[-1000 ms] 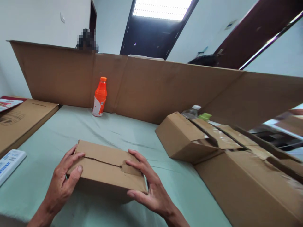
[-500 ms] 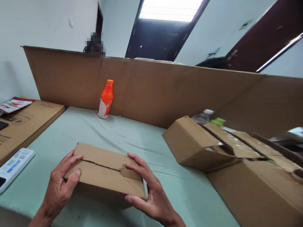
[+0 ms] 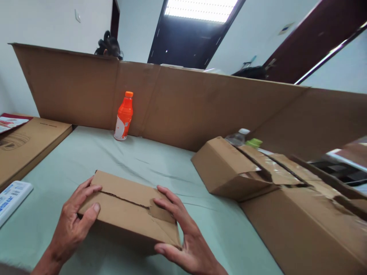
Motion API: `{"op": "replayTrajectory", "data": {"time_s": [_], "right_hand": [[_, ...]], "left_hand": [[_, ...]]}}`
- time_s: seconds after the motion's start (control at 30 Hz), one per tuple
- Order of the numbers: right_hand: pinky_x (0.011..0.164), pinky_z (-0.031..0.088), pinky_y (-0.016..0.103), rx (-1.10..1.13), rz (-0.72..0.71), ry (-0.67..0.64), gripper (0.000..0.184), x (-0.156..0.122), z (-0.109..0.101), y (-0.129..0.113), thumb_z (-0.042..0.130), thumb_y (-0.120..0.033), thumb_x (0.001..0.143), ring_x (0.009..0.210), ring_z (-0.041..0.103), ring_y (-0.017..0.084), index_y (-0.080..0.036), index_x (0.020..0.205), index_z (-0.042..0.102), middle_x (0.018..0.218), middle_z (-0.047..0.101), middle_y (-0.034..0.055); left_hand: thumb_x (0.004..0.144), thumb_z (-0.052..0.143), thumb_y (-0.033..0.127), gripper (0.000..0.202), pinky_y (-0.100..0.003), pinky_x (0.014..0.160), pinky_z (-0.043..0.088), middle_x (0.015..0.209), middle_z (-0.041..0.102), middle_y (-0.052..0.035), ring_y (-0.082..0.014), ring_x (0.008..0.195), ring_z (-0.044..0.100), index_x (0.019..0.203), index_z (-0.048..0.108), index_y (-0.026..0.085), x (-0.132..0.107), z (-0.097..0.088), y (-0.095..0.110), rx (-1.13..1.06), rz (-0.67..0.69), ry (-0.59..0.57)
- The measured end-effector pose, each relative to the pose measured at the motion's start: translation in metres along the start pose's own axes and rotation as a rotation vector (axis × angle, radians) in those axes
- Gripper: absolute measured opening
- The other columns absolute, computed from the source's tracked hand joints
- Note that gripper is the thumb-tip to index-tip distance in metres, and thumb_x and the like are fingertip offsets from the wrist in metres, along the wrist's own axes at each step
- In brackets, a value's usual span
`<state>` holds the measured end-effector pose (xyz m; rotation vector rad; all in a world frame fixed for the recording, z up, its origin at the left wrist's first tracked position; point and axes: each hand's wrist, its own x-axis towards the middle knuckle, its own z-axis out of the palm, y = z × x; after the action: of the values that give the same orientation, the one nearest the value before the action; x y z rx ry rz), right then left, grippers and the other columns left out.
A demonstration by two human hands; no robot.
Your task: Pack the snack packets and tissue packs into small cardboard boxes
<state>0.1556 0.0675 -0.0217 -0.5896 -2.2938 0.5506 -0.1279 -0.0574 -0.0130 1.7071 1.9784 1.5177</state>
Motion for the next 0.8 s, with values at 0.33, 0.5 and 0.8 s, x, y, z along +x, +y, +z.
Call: {"op": "replayTrajectory", "data": {"time_s": [0.33,0.5,0.8], "right_hand": [[0.109,0.049,0.053,0.04,-0.047,0.075,0.065,0.003,0.005,0.0,0.066,-0.064,0.087,0.139,0.051,0.037,-0.028,0.14,0.054,0.155,0.047,0.016],[0.108,0.05,0.052,-0.003,-0.037,0.108,0.063,-0.003,0.002,-0.006,0.063,-0.063,0.089,0.138,0.052,0.036,-0.028,0.14,0.053,0.153,0.048,0.0165],[0.105,0.052,0.049,-0.111,0.008,0.168,0.062,-0.027,-0.013,-0.005,0.062,-0.062,0.091,0.137,0.053,0.034,-0.024,0.139,0.055,0.152,0.049,0.0173]], "left_hand": [[0.1,0.054,0.039,0.031,-0.057,0.105,0.053,0.144,0.061,-0.0102,-0.033,0.138,0.055,0.128,0.065,0.032,-0.005,-0.006,0.001,0.06,0.019,-0.027],[0.1,0.056,0.038,0.028,-0.052,0.108,0.052,0.143,0.062,-0.0064,-0.0309,0.139,0.054,0.125,0.066,0.032,0.0,0.003,0.001,0.005,0.01,-0.022],[0.097,0.056,0.04,0.029,-0.049,0.104,0.056,0.137,0.067,-0.0096,-0.0309,0.132,0.061,0.116,0.072,0.026,0.011,0.027,0.015,-0.049,0.026,-0.044]]}}
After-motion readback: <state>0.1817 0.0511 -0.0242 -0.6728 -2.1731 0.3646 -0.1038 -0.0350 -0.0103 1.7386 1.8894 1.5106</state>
